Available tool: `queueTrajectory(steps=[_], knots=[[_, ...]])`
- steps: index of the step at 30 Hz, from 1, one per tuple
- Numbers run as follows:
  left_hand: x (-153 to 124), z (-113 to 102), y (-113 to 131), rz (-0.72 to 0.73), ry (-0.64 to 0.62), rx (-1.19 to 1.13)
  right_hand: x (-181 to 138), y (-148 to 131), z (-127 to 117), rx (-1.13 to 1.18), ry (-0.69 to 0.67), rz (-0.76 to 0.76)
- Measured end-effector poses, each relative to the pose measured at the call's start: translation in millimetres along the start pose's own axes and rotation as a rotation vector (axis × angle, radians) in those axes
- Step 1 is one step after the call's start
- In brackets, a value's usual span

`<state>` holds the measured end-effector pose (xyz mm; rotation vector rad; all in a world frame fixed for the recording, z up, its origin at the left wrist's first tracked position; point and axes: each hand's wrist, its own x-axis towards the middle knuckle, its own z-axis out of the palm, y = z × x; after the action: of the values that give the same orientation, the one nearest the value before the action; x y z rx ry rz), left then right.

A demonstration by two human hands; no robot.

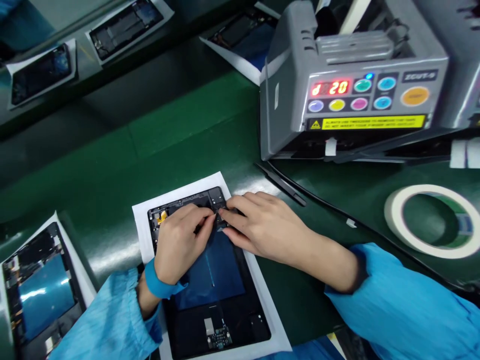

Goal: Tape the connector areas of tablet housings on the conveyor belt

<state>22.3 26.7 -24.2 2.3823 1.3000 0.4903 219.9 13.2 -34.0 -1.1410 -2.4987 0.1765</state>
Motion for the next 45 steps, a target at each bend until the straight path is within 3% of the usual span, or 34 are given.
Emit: queueTrajectory(steps=[10, 15, 18, 24, 45], knots=[[1.3, 0.1, -0.5, 0.013, -0.006, 0.022, 2.0, 2.3, -3.5, 0.068, -0.047, 0.023], [-0.6, 0.5, -1.1, 0.013, -0.002, 0.037, -0.7, 5.2, 0.3, 0.196, 0.095, 0.067], [-1.4, 1.5, -2.4, 0.009, -0.007, 0.055, 2.9, 1.2, 2.1, 0.056, 0.188, 0.108], [-1.8, 1.1, -3.5, 0.0, -0.024, 0.082, 11.8, -5.7, 7.6, -0.201, 0.207, 0.092], [-1.7, 2.2, -3.6, 0.016, -0.013, 0.092, 14.4, -8.5, 12.1, -0.297, 0.176, 0.099]])
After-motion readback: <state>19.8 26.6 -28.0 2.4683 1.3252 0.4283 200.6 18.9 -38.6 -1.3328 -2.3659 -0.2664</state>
